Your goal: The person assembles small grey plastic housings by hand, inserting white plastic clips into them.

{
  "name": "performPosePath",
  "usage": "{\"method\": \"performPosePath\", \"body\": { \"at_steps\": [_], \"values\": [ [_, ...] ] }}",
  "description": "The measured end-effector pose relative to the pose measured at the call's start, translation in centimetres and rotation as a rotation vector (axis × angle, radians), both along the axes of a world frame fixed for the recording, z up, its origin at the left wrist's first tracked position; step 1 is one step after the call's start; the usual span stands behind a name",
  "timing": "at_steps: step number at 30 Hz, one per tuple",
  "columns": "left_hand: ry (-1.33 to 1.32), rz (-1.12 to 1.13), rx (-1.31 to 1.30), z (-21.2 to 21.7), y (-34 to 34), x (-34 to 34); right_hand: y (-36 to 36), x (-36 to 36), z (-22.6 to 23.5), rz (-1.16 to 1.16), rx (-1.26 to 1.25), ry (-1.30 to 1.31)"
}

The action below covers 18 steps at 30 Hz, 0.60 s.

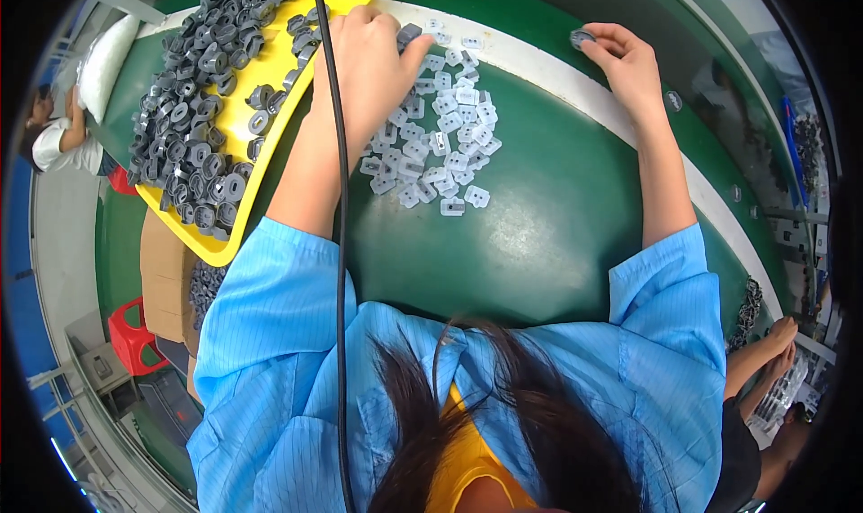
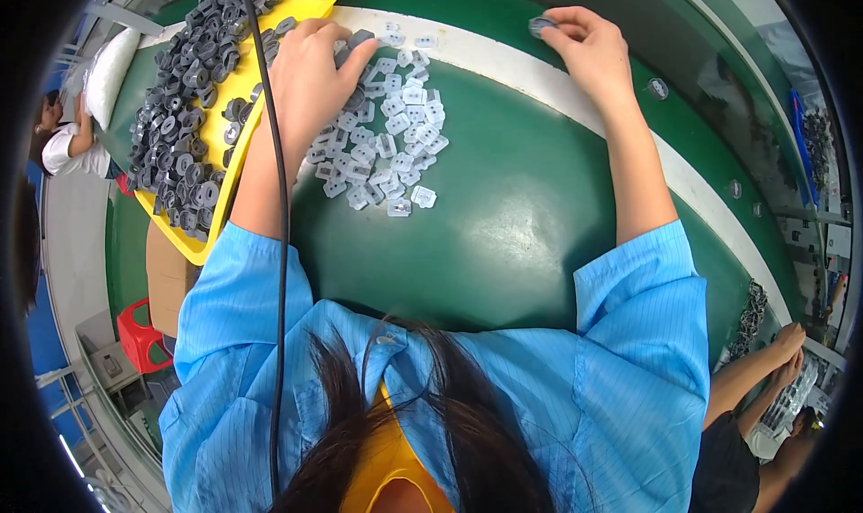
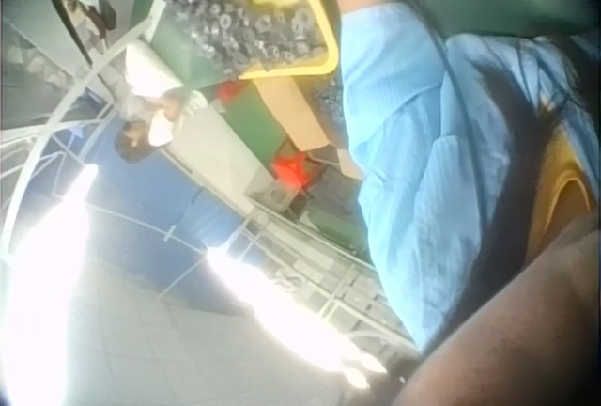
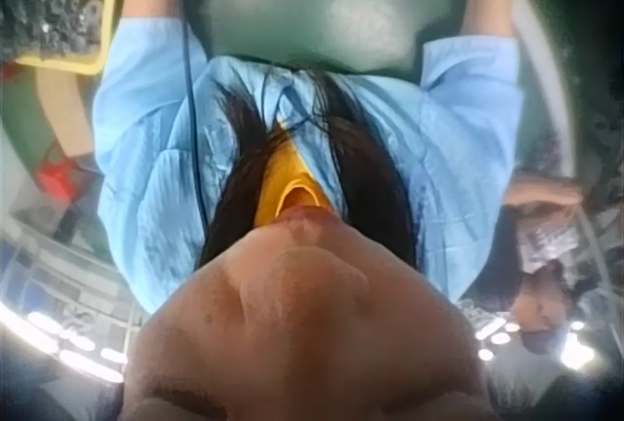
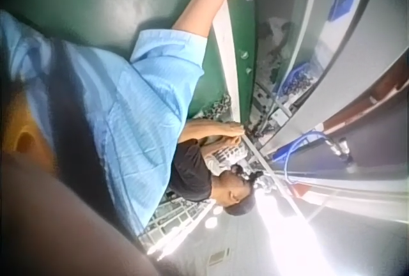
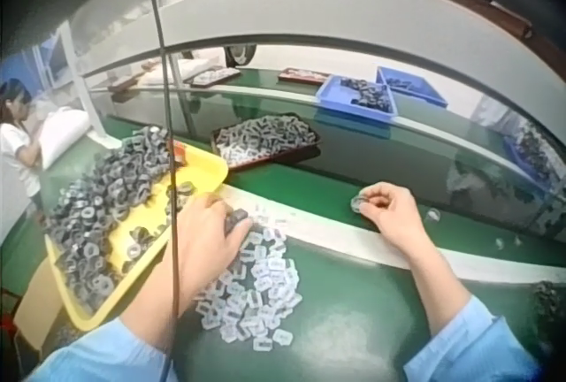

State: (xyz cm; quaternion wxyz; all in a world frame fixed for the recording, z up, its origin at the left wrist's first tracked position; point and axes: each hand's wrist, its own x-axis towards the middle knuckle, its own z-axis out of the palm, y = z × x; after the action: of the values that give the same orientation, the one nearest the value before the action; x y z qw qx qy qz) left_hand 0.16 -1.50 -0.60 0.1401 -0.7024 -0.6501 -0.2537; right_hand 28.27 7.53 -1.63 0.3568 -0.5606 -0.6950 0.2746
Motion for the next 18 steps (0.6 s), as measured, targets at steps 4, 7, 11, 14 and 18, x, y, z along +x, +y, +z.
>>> {"method": "performPosePath", "body": {
  "at_steps": [4,7,11,14,18],
  "values": [
    [-0.056,-0.139,0.044,-0.6,0.1,1.0,1.1,1.5,-1.6,-0.103,0.129,-0.197],
    [-0.205,-0.35,0.06,-0.3,-0.1,2.8,-0.2,0.0,-0.2,-0.014,0.6,-0.238],
    [-0.42,-0.477,-0.007,-0.9,0.3,3.0,-6.7,-5.4,3.2,0.6,-0.1,-0.085],
    [-0.439,-0.498,-0.046,-0.6,0.0,3.3,-9.4,-6.8,2.9,0.63,-0.055,-0.313],
    [-0.467,-0.521,-0.091,-0.3,-0.1,3.4,-8.5,-5.2,3.3,0.646,-0.209,-0.243]
  ]
}}
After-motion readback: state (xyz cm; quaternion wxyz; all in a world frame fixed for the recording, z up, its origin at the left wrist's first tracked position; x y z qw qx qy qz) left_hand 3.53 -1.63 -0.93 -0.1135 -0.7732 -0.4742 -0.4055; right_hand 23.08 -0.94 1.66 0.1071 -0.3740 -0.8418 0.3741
